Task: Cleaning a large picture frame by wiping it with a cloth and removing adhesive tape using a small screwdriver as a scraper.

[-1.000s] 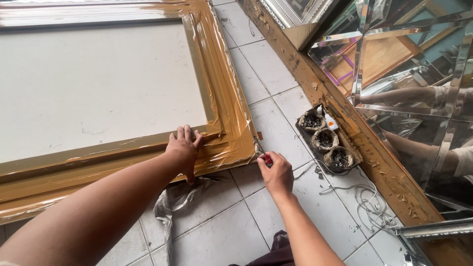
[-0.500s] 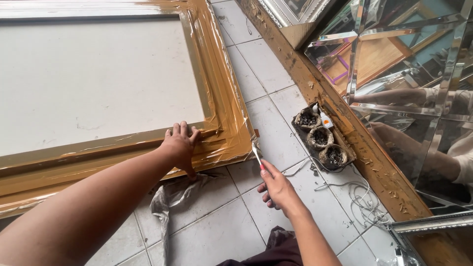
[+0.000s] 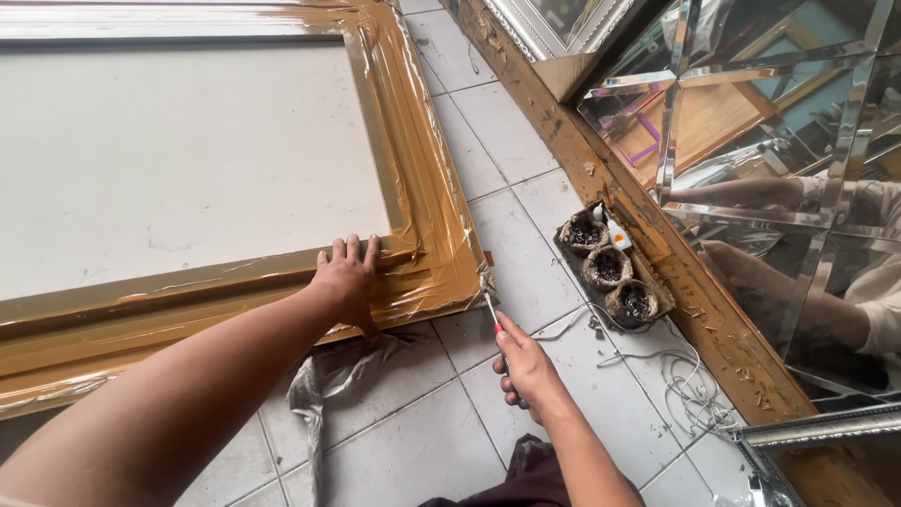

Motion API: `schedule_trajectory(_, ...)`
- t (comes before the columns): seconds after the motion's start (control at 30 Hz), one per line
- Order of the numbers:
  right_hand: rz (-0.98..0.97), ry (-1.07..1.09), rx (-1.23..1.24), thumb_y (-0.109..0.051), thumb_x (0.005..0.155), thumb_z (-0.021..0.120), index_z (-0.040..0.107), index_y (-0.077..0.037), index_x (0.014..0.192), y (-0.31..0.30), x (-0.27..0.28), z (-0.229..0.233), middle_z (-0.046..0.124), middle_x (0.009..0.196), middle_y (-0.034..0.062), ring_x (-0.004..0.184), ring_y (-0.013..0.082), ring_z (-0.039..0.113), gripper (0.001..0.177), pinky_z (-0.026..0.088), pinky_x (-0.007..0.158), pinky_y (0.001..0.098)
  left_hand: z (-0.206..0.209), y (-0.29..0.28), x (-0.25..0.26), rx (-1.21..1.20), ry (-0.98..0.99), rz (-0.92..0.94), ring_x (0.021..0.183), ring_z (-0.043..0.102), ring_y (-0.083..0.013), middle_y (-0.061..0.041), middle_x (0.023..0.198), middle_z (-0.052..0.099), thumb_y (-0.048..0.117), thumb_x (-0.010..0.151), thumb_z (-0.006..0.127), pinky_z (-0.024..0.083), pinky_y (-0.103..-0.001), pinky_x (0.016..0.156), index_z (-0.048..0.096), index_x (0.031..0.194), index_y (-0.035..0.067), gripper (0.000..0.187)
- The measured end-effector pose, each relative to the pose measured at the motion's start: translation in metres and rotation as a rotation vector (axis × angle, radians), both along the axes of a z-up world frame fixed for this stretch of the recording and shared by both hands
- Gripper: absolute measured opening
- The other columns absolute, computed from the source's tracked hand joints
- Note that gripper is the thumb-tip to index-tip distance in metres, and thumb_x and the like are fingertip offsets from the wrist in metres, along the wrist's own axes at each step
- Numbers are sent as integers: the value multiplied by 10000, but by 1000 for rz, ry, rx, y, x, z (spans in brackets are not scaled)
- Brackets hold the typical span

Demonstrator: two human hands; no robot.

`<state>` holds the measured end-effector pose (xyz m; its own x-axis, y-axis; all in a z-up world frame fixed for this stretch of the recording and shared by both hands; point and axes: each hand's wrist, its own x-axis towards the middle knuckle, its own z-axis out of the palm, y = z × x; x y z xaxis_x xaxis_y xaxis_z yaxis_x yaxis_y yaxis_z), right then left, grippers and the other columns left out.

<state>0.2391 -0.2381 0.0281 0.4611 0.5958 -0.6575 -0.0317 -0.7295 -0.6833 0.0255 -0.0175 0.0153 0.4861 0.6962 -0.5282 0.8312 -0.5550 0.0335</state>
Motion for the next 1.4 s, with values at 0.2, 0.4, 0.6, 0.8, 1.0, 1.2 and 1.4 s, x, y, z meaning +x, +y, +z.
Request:
schedule_trajectory(0.2,-213,321,112,-323,1161,497,473,-426,1754,2,-15,-19,503,835,28,535,94,327,602,230,411,241,-32,11,-5,79,-26,-126,1666,117,-611,-421,1794,107,699,551,1208,281,-723,1314,-24,1793,-10,1887)
schedule_trajectory(0.4,-358,549,161,-433,1147,549,713,-244,1469,5,-17,-34,421,742,-31,507,57,313,408,227,410,232,-27,9,0,78,50,-131,1661,98,-626,-449,1787,83,705,587,1180,281,-732,1306,-61,1791,-28,1878)
schedule_trajectory(0.6,-494,490,138,-743,1069,624,652,-209,942,15,-1,-110,486,648,-51,494,102,404,550,284,454,297,-16,3,1,39,68,-125,1675,9,-631,-448,1808,-1,687,636,1154,215,-733,1329,-103,1796,-7,1845)
schedule_trajectory(0.8,-551,261,420,-809,1060,605,445,-267,752,37,-29,-116,412,506,-42,414,100,428,644,279,441,207,13,-10,10,25,126,-54,1692,168,-523,-355,1809,181,625,590,1114,303,-649,1331,-61,1816,11,1806)
schedule_trajectory(1.0,-465,-195,528,-432,1051,791,643,-104,818,52,56,-81,568,647,28,474,120,550,429,483,430,270,-11,1,11,46,108,-47,1685,160,-532,-358,1804,170,637,545,1127,301,-662,1324,-73,1816,20,1854)
schedule_trajectory(1.2,10,-639,296,-596,839,947,885,-429,1119,54,79,-152,793,947,-88,897,101,777,331,642,870,280,-5,-3,9,32,91,-38,1690,153,-536,-372,1808,168,608,551,1140,294,-665,1324,-67,1817,17,1846)
schedule_trajectory(1.4,38,-674,440,-403,979,875,876,-267,1111,55,51,-121,751,1009,91,916,288,789,190,647,885,406,-8,-2,9,35,109,-37,1691,153,-523,-355,1811,159,665,524,1136,300,-663,1331,-83,1817,21,1890)
